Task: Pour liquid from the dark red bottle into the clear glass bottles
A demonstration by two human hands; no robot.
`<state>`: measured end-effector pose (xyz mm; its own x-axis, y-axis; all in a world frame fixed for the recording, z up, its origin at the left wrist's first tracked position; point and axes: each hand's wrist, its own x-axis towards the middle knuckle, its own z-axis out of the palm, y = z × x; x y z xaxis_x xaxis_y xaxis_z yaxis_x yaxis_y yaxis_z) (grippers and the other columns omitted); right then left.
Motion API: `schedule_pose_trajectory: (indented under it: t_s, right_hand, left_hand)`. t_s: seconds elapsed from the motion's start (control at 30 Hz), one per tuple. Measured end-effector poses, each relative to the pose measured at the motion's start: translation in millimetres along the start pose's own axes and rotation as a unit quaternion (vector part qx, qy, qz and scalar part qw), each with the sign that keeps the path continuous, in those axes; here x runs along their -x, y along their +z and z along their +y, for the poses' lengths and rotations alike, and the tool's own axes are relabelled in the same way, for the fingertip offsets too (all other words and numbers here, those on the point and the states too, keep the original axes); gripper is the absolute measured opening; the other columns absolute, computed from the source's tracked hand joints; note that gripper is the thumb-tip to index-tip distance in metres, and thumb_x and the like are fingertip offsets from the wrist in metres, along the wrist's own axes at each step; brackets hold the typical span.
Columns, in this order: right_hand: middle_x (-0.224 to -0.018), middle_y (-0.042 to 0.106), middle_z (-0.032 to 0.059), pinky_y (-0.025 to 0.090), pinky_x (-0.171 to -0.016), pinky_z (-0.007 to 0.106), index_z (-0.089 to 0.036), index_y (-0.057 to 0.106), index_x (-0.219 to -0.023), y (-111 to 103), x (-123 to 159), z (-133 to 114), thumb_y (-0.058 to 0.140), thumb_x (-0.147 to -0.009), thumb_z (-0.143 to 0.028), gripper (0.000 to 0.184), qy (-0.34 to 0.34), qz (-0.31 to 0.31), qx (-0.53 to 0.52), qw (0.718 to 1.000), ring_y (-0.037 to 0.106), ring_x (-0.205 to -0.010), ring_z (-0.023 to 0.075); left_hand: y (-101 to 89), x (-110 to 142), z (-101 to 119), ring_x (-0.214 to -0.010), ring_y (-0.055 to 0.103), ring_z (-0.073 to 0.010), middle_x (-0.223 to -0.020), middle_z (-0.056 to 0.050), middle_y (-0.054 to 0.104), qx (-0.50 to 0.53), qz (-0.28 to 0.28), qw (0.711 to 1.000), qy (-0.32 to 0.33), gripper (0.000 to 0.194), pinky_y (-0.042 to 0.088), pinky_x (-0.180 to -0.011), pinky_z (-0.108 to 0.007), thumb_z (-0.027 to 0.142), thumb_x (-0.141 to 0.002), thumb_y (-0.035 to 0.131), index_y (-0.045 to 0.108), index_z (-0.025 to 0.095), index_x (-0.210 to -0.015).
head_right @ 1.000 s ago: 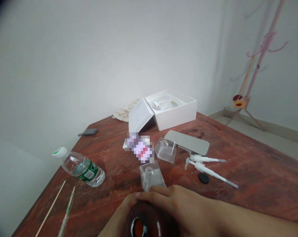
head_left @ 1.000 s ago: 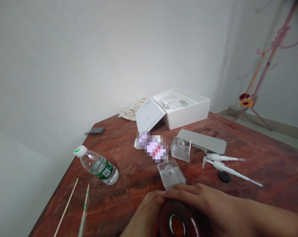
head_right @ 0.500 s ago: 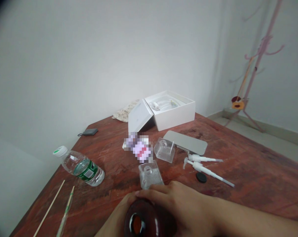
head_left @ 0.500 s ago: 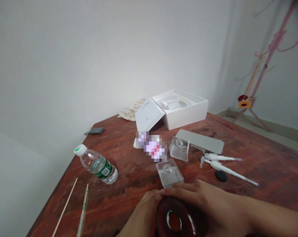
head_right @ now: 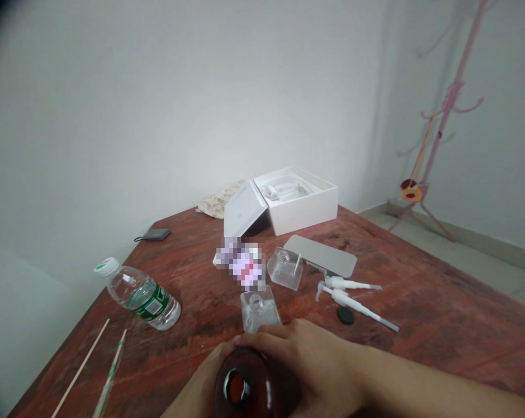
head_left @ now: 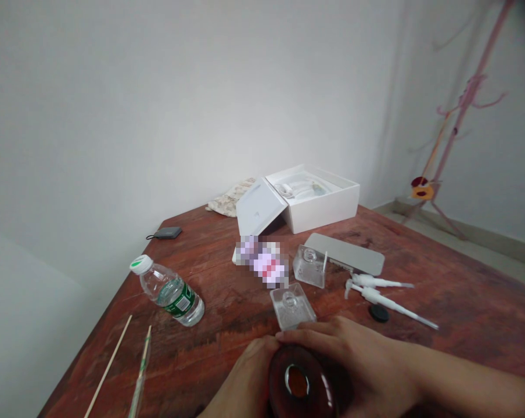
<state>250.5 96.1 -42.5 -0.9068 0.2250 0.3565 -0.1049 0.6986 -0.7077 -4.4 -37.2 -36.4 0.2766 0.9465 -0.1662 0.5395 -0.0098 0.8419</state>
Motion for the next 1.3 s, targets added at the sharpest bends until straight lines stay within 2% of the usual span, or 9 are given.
schedule_pose_trajectory:
  t_s: [0.17, 0.27, 0.43, 0.6, 0.73, 0.8, 0.93, 1.13, 1.3]
  right_hand:
    - [-0.132, 0.078, 0.0170, 0.064, -0.088, 0.040, -0.024, 0.053, -0.157, -1, -3, -5, 0.096, -0.057, -0.067, 0.117, 0.001, 0.002, -0.020, 1.000, 0.082, -0.106, 0.0372]
    - [-0.131, 0.078, 0.0172, 0.064, -0.086, 0.042, -0.024, 0.054, -0.157, -3, -3, -9, 0.097, -0.054, -0.067, 0.120, 0.008, 0.004, -0.023, 1.000, 0.082, -0.104, 0.0390]
    - [-0.132, 0.078, 0.0180, 0.064, -0.087, 0.041, -0.023, 0.052, -0.158, -5, -3, -12, 0.096, -0.057, -0.067, 0.118, 0.019, -0.006, -0.006, 1.000, 0.082, -0.105, 0.0385]
    - [-0.130, 0.078, 0.0164, 0.063, -0.089, 0.039, -0.024, 0.052, -0.158, -4, -2, -7, 0.094, -0.064, -0.068, 0.112, 0.013, -0.004, 0.000, 1.000, 0.082, -0.105, 0.0350]
    - [-0.130, 0.078, 0.0172, 0.063, -0.089, 0.040, -0.024, 0.051, -0.159, -3, -1, -5, 0.094, -0.064, -0.068, 0.113, 0.011, -0.008, 0.002, 1.000, 0.082, -0.105, 0.0352]
    - [-0.131, 0.078, 0.0174, 0.063, -0.089, 0.040, -0.024, 0.051, -0.159, -4, -1, -6, 0.095, -0.062, -0.069, 0.115, 0.011, -0.007, 0.000, 1.000, 0.082, -0.106, 0.0365]
    - [-0.133, 0.078, 0.0178, 0.064, -0.090, 0.042, -0.025, 0.052, -0.158, -4, -2, -8, 0.097, -0.056, -0.068, 0.120, 0.009, -0.005, -0.015, 1.000, 0.082, -0.108, 0.0393]
    - [-0.132, 0.076, 0.0166, 0.063, -0.089, 0.039, -0.025, 0.049, -0.160, -2, -1, -5, 0.092, -0.065, -0.070, 0.114, 0.002, -0.004, -0.007, 1.000, 0.081, -0.106, 0.0351]
    - [-0.131, 0.076, 0.0175, 0.063, -0.090, 0.041, -0.023, 0.049, -0.160, -4, 0, -5, 0.092, -0.066, -0.071, 0.114, 0.001, -0.008, -0.002, 1.000, 0.080, -0.106, 0.0356]
  left_hand:
    - [2.8, -6, 12, -0.146, 0.053, -0.0435, -0.158, -0.013, 0.060, 0.001, 0.015, 1.000, -0.002, 0.074, 0.037, -0.128, -0.059, 0.034, -0.087, 0.089, 0.060, 0.027, -0.155]
    - [2.2, -7, 19, -0.144, 0.055, -0.0431, -0.157, -0.012, 0.061, -0.007, 0.019, 1.000, -0.005, 0.071, 0.039, -0.127, -0.058, 0.035, -0.087, 0.089, 0.062, 0.027, -0.152]
    - [-1.8, -2, 16, -0.149, 0.049, -0.0456, -0.163, -0.013, 0.056, 0.018, 0.005, 1.000, 0.017, 0.084, 0.035, -0.129, -0.060, 0.042, -0.084, 0.091, 0.055, 0.028, -0.159]
    - [-1.8, -2, 13, -0.149, 0.050, -0.0460, -0.163, -0.013, 0.056, 0.029, 0.006, 1.000, 0.012, 0.080, 0.039, -0.127, -0.058, 0.044, -0.083, 0.090, 0.059, 0.029, -0.155]
    - [2.9, -2, 9, -0.146, 0.053, -0.0480, -0.159, -0.012, 0.060, 0.008, 0.031, 0.999, 0.007, 0.077, 0.044, -0.124, -0.060, 0.043, -0.082, 0.090, 0.062, 0.029, -0.152]
    - [4.6, -1, 7, -0.146, 0.053, -0.0469, -0.159, -0.011, 0.060, 0.001, 0.039, 0.999, 0.000, 0.074, 0.042, -0.125, -0.059, 0.040, -0.085, 0.088, 0.062, 0.030, -0.153]
    - [2.8, -1, 8, -0.148, 0.051, -0.0444, -0.161, -0.012, 0.058, 0.010, 0.019, 1.000, 0.012, 0.074, 0.040, -0.127, -0.057, 0.039, -0.088, 0.085, 0.058, 0.029, -0.157]
    - [-1.3, 0, 8, -0.151, 0.047, -0.0457, -0.164, -0.014, 0.054, 0.020, 0.003, 1.000, 0.018, 0.081, 0.034, -0.129, -0.061, 0.044, -0.087, 0.087, 0.055, 0.029, -0.159]
    - [0.7, 1, 9, -0.153, 0.045, -0.0466, -0.167, -0.013, 0.051, 0.014, 0.006, 1.000, 0.015, 0.081, 0.031, -0.130, -0.062, 0.046, -0.088, 0.085, 0.054, 0.030, -0.160]
